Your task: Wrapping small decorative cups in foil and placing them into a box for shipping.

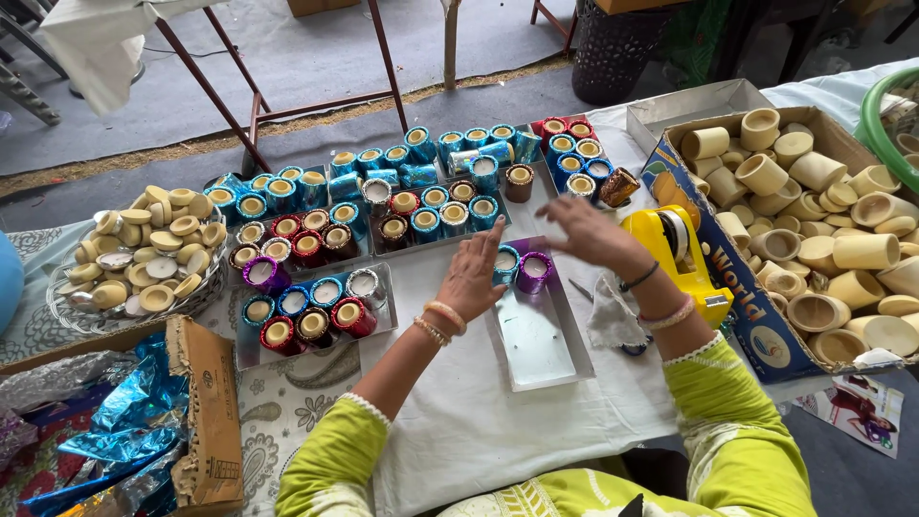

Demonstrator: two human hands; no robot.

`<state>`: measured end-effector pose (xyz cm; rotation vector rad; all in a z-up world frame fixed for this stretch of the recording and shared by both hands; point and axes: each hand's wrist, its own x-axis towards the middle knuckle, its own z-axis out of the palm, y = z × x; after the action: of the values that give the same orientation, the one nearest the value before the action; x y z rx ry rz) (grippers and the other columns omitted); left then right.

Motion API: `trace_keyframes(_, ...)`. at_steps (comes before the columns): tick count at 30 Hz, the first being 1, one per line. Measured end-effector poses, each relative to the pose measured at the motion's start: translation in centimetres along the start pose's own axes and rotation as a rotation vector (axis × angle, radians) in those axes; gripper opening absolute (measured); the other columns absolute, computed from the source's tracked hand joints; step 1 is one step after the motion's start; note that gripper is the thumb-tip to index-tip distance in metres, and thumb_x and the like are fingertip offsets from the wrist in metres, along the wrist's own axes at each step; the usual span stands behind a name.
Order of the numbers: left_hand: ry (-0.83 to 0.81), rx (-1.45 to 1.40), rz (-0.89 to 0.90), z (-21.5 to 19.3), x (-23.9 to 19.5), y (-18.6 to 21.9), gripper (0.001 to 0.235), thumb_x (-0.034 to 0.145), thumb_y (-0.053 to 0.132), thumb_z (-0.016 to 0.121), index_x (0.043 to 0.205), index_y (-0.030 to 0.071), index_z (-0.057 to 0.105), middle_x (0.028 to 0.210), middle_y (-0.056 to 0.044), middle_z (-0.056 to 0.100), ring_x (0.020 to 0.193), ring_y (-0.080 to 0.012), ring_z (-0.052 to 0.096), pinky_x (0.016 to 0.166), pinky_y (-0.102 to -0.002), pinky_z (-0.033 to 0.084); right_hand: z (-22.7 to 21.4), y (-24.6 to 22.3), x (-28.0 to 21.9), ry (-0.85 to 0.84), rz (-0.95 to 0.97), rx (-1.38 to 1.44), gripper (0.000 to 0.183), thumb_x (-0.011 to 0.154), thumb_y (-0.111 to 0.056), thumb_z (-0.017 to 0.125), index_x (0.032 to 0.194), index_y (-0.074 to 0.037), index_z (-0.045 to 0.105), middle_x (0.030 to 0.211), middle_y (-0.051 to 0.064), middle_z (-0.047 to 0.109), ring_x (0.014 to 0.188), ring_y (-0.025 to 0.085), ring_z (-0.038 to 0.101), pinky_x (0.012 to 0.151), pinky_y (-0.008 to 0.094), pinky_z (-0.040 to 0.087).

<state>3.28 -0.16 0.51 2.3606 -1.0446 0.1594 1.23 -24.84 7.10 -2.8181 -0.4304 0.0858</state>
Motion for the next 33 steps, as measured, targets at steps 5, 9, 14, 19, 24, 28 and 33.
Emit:
trace_keyframes(5, 0.121, -0.035, 0.06, -1.3, -3.9, 0.6, 0.111, 0.074, 0.014, 0.083, 0.161, 0.011, 0.014, 0.131, -0.018, 0.052, 0.119, -0.0371, 0.054, 0.11, -0.05, 0.044, -2.2, 1.3, 3.3, 0.208, 0.209, -0.01, 0.053, 0.097, -0.047, 0.066, 0.135, -0.011, 0.058, 0.135, 0.013, 0.058, 0.129, 0.031, 0.054, 0.109, 0.044, 0.045)
trace_keyframes(9, 0.222, -0.172, 0.044, -1.6, -6.6, 0.9, 0.081, 0.082, 0.007, 0.077, 0.151, 0.008, 0.034, 0.124, -0.019, 0.06, 0.113, -0.0368, 0.06, 0.097, -0.046, 0.052, 0.5, 5.5, 9.2, 0.232, 0.218, -0.081, 0.057, 0.093, -0.041, 0.071, 0.137, -0.009, 0.055, 0.137, 0.015, 0.056, 0.132, 0.033, 0.051, 0.111, 0.045, 0.043)
trace_keyframes(14, 0.194, -0.434, -0.161, 0.7, -7.8, -0.5, 0.058, 0.085, 0.005, 0.076, 0.134, 0.009, 0.045, 0.103, -0.013, 0.065, 0.09, -0.0251, 0.07, 0.08, -0.038, 0.06, 2.9, 6.6, 14.1, 0.117, 0.275, -0.099, 0.074, 0.086, -0.044, 0.078, 0.14, -0.005, 0.047, 0.14, 0.018, 0.05, 0.132, 0.035, 0.047, 0.109, 0.045, 0.041)
trace_keyframes(19, 0.179, -0.556, -0.228, 2.5, -7.7, -2.2, 0.053, 0.087, 0.003, 0.073, 0.132, 0.009, 0.045, 0.097, -0.01, 0.066, 0.083, -0.0206, 0.07, 0.074, -0.032, 0.063, 5.5, 8.8, 16.6, 0.157, 0.268, -0.075, 0.072, 0.084, -0.042, 0.081, 0.137, -0.004, 0.051, 0.143, 0.017, 0.052, 0.135, 0.035, 0.049, 0.111, 0.044, 0.043)
trace_keyframes(24, 0.207, -0.644, -0.266, 2.9, -7.8, -2.9, 0.051, 0.087, 0.002, 0.072, 0.13, 0.009, 0.046, 0.097, -0.009, 0.067, 0.085, -0.019, 0.072, 0.075, -0.031, 0.064, 5.4, 8.4, 16.3, 0.244, 0.214, -0.064, 0.066, 0.079, -0.038, 0.087, 0.123, 0.0, 0.055, 0.132, 0.02, 0.06, 0.128, 0.034, 0.057, 0.11, 0.041, 0.046)
trace_keyframes(28, 0.204, -0.669, -0.301, 2.7, -7.7, -2.9, 0.052, 0.087, 0.001, 0.072, 0.13, 0.009, 0.045, 0.096, -0.009, 0.067, 0.085, -0.0187, 0.072, 0.075, -0.03, 0.064, -0.7, 1.8, 11.3, 0.234, 0.286, 0.096, 0.065, 0.075, -0.03, 0.089, 0.124, -0.002, 0.055, 0.124, 0.017, 0.063, 0.117, 0.03, 0.063, 0.103, 0.039, 0.051)
trace_keyframes(33, 0.197, -0.702, -0.329, 3.0, -7.6, -3.2, 0.048, 0.088, 0.001, 0.071, 0.128, 0.008, 0.047, 0.096, -0.009, 0.068, 0.084, -0.018, 0.073, 0.074, -0.03, 0.064, -4.7, -3.1, 4.0, 0.273, 0.06, 0.196, 0.061, 0.078, -0.029, 0.088, 0.125, -0.005, 0.058, 0.116, 0.015, 0.065, 0.106, 0.028, 0.068, 0.094, 0.037, 0.057)
